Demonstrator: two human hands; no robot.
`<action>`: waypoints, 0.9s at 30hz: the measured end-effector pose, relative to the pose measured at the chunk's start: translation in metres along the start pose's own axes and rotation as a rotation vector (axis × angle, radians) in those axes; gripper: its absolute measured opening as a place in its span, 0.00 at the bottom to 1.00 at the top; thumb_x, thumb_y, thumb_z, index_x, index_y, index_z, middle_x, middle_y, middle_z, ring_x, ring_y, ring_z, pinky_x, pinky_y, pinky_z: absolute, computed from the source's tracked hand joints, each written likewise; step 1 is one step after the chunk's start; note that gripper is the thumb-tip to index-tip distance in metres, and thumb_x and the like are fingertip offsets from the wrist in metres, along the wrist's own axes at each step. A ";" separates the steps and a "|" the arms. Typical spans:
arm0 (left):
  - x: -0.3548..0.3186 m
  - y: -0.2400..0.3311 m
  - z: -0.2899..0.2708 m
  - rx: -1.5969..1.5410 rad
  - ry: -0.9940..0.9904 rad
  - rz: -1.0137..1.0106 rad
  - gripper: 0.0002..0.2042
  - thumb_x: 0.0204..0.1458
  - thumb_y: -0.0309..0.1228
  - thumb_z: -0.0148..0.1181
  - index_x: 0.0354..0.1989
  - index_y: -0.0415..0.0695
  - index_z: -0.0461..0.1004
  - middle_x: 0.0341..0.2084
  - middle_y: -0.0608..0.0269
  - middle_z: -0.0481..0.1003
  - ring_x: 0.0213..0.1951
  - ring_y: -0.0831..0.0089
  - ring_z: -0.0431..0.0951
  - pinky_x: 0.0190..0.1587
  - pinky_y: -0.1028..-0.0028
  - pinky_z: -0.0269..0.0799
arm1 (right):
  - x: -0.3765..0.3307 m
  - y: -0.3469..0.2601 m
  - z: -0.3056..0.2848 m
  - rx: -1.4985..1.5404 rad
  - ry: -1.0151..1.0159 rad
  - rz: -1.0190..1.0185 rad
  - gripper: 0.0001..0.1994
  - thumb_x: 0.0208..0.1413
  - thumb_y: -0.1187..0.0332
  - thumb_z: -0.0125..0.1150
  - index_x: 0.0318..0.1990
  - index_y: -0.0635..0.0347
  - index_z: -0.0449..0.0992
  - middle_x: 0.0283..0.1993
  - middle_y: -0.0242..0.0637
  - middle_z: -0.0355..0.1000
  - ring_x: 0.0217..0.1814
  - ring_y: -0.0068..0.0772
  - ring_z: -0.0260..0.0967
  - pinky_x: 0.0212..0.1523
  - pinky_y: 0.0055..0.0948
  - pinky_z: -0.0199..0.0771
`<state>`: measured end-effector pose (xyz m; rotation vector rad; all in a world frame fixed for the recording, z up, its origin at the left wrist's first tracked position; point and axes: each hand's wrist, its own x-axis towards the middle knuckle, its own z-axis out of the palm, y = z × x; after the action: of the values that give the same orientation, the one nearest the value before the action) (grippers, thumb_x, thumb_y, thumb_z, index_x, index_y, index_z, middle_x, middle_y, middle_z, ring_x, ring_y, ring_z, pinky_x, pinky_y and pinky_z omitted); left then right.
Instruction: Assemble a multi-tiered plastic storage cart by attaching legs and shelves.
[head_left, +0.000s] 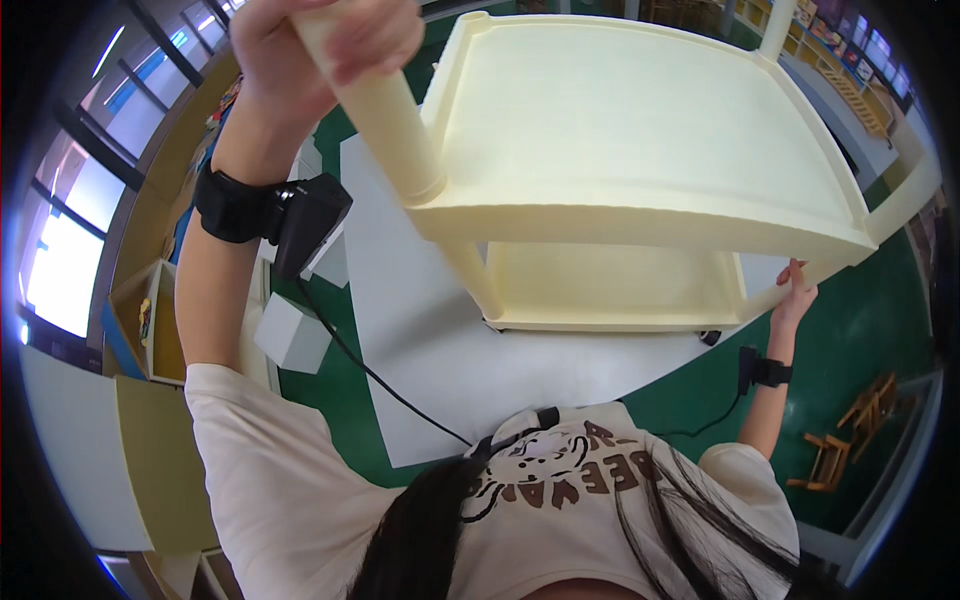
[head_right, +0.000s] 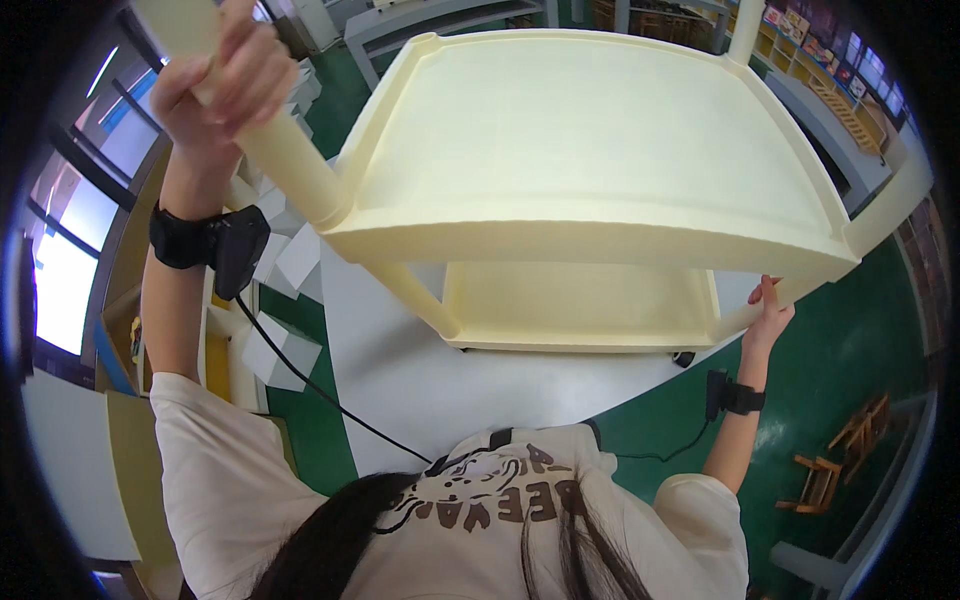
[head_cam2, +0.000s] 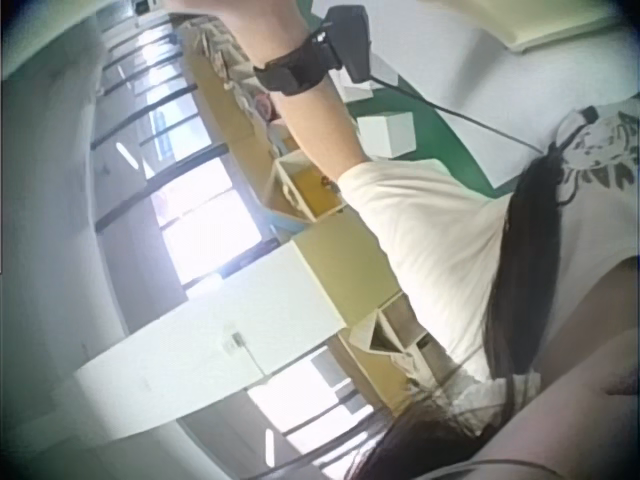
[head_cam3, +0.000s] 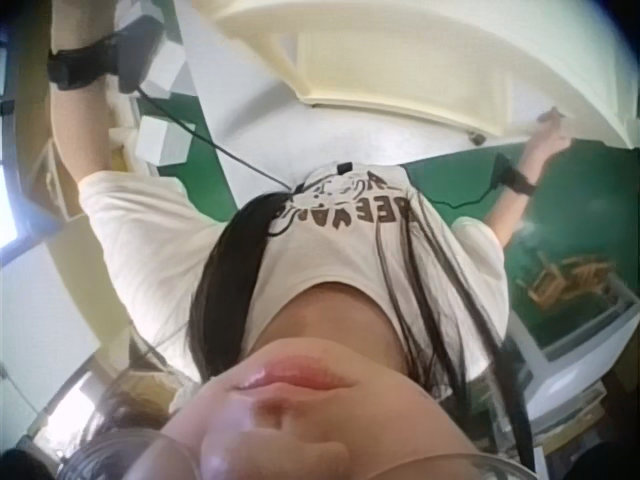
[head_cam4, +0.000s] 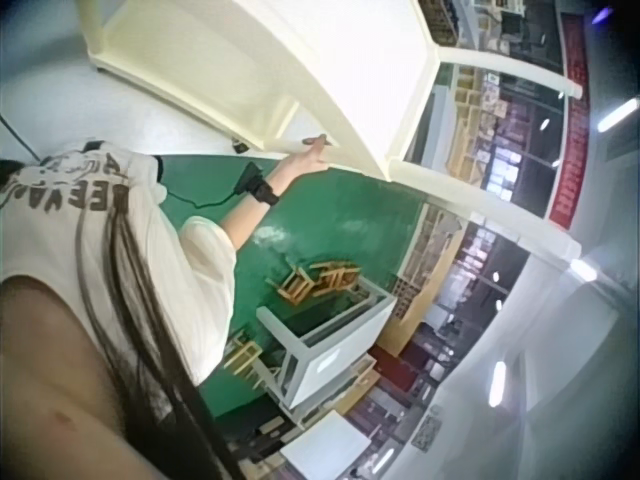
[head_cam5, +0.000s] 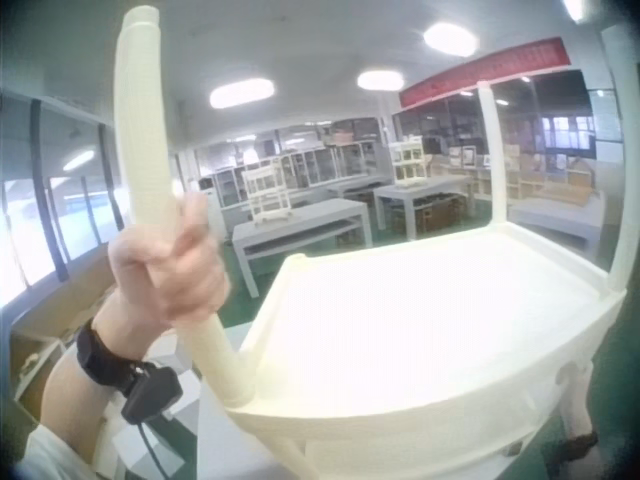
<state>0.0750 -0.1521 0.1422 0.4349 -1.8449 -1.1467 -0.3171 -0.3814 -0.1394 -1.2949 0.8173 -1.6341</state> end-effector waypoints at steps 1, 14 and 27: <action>-0.002 0.001 0.002 0.043 0.052 -0.005 0.06 0.38 0.28 0.47 0.22 0.42 0.58 0.09 0.64 0.64 0.11 0.74 0.65 0.14 0.77 0.64 | 0.001 0.005 -0.005 -0.018 0.010 0.001 0.06 0.42 0.73 0.53 0.20 0.61 0.63 0.13 0.29 0.56 0.16 0.20 0.53 0.19 0.19 0.51; 0.030 0.032 0.059 0.780 0.761 0.215 0.24 0.42 0.40 0.53 0.45 0.41 0.56 0.37 0.51 0.65 0.38 0.65 0.68 0.38 0.70 0.69 | 0.000 0.004 -0.006 0.003 -0.030 -0.002 0.07 0.42 0.72 0.55 0.20 0.61 0.63 0.14 0.29 0.57 0.16 0.19 0.53 0.20 0.18 0.51; 0.046 0.004 0.068 0.749 1.450 -0.142 0.10 0.39 0.36 0.54 0.23 0.44 0.62 0.14 0.67 0.64 0.20 0.79 0.67 0.26 0.80 0.64 | 0.002 0.004 -0.009 0.029 -0.033 0.026 0.06 0.41 0.74 0.55 0.20 0.61 0.63 0.13 0.30 0.57 0.15 0.19 0.53 0.19 0.18 0.51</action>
<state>-0.0054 -0.1450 0.1570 1.3726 -0.8096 0.0397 -0.3253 -0.3848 -0.1448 -1.2832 0.7849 -1.5941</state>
